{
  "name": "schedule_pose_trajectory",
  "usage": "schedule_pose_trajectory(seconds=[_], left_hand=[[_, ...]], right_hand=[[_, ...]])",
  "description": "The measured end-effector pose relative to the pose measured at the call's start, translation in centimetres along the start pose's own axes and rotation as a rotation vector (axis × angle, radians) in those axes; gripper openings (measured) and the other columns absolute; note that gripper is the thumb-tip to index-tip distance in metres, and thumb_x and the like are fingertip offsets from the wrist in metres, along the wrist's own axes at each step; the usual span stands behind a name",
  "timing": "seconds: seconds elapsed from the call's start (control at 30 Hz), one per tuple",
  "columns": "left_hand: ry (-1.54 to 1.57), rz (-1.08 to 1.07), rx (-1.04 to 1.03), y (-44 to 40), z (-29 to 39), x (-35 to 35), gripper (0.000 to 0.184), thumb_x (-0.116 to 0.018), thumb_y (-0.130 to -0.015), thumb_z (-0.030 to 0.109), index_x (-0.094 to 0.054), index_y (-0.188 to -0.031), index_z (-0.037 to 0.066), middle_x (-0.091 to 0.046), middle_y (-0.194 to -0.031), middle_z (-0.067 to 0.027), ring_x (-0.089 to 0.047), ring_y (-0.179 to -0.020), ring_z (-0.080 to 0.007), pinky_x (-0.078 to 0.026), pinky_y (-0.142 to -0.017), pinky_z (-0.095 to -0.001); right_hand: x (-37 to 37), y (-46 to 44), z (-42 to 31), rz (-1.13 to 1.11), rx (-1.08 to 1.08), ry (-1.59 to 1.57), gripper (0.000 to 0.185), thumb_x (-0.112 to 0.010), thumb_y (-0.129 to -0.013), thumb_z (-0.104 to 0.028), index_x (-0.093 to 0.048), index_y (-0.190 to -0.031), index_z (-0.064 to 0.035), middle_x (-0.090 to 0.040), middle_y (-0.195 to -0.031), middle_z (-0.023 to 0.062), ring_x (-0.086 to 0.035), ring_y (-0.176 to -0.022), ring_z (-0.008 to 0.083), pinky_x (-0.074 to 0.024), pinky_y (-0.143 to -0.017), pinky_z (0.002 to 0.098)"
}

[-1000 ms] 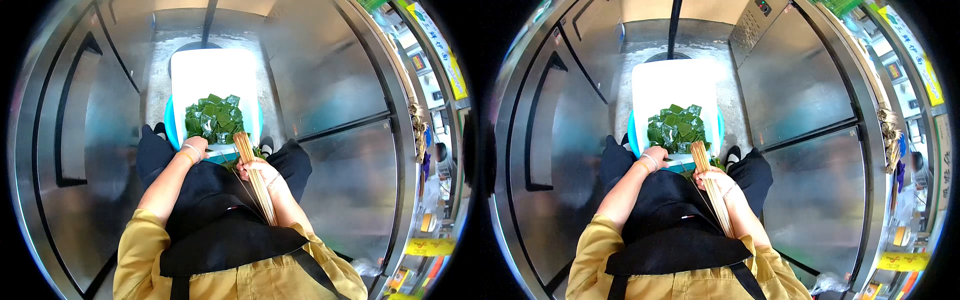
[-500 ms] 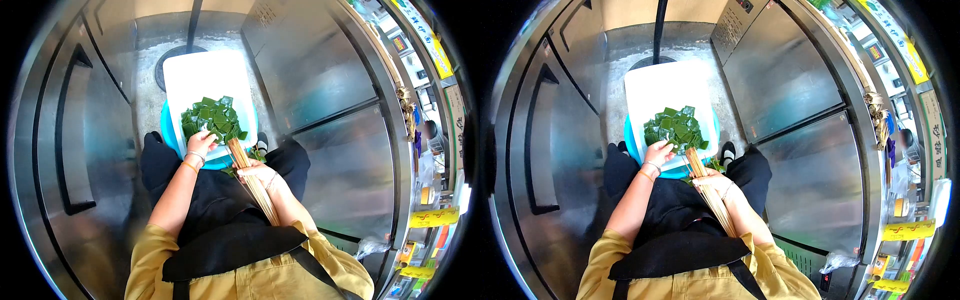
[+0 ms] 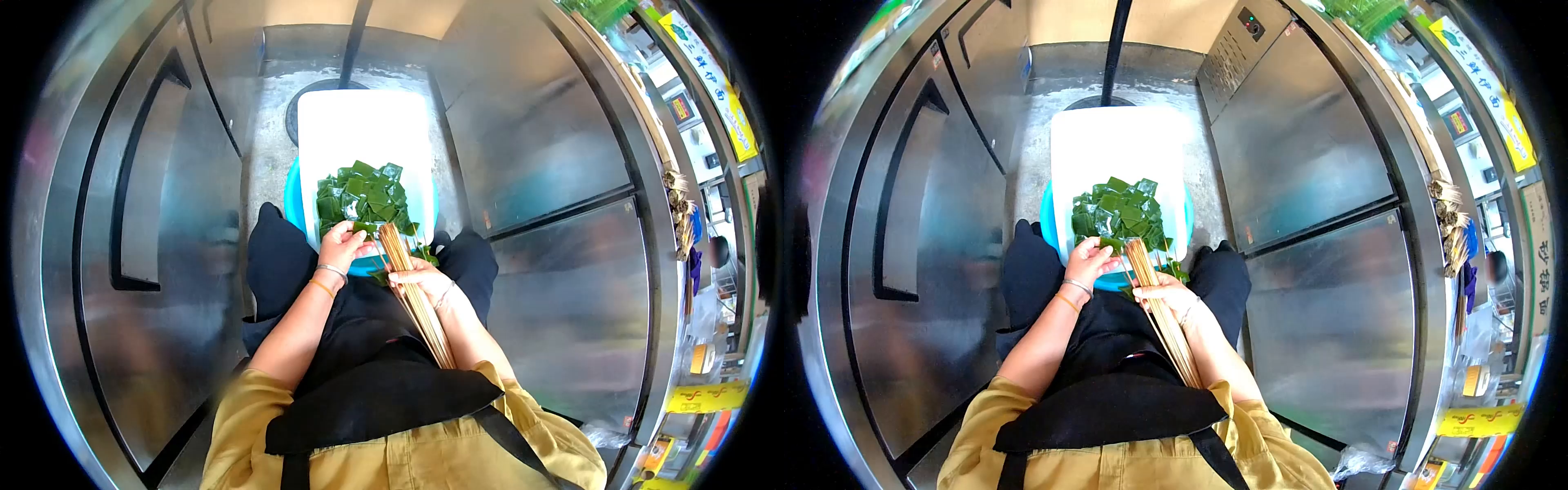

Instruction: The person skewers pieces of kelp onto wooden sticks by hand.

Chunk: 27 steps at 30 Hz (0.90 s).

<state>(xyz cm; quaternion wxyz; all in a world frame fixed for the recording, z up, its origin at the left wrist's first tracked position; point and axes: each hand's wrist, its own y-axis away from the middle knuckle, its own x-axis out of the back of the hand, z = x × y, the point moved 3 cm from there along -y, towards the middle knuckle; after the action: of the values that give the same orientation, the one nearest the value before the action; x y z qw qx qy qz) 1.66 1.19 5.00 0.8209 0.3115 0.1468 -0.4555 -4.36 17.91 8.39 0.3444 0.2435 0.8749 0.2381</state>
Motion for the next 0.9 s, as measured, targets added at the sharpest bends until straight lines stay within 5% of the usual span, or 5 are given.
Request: schedule_pose_trajectory(seconds=[0.27,0.9], left_hand=[[-0.034,-0.020,-0.103,0.3,0.4,-0.7,0.012,-0.053,-0.085,0.006,-0.056,-0.095,0.000,-0.060,-0.091,-0.0088,-0.060,-0.077,-0.0155,-0.052,-0.069,-0.0260],[0.019,-0.035,0.219,1.2,-0.3,-0.6,0.025,-0.057,-0.082,0.004,-0.045,-0.101,-0.007,-0.055,-0.092,-0.0144,-0.060,-0.086,-0.0264,-0.051,-0.079,-0.0343]], right_hand=[[0.9,0.0,0.4,-0.059,0.033,0.036,0.028,-0.069,-0.071,-0.009,-0.054,-0.094,-0.0020,-0.058,-0.072,0.0030,-0.054,-0.059,0.0103,-0.0442,-0.052,0.0213],[0.7,-0.2,0.8,-0.003,0.017,0.056,0.026,-0.068,-0.070,-0.003,-0.053,-0.091,-0.0014,-0.057,-0.069,0.0061,-0.054,-0.054,0.0121,-0.0433,-0.050,0.0207]])
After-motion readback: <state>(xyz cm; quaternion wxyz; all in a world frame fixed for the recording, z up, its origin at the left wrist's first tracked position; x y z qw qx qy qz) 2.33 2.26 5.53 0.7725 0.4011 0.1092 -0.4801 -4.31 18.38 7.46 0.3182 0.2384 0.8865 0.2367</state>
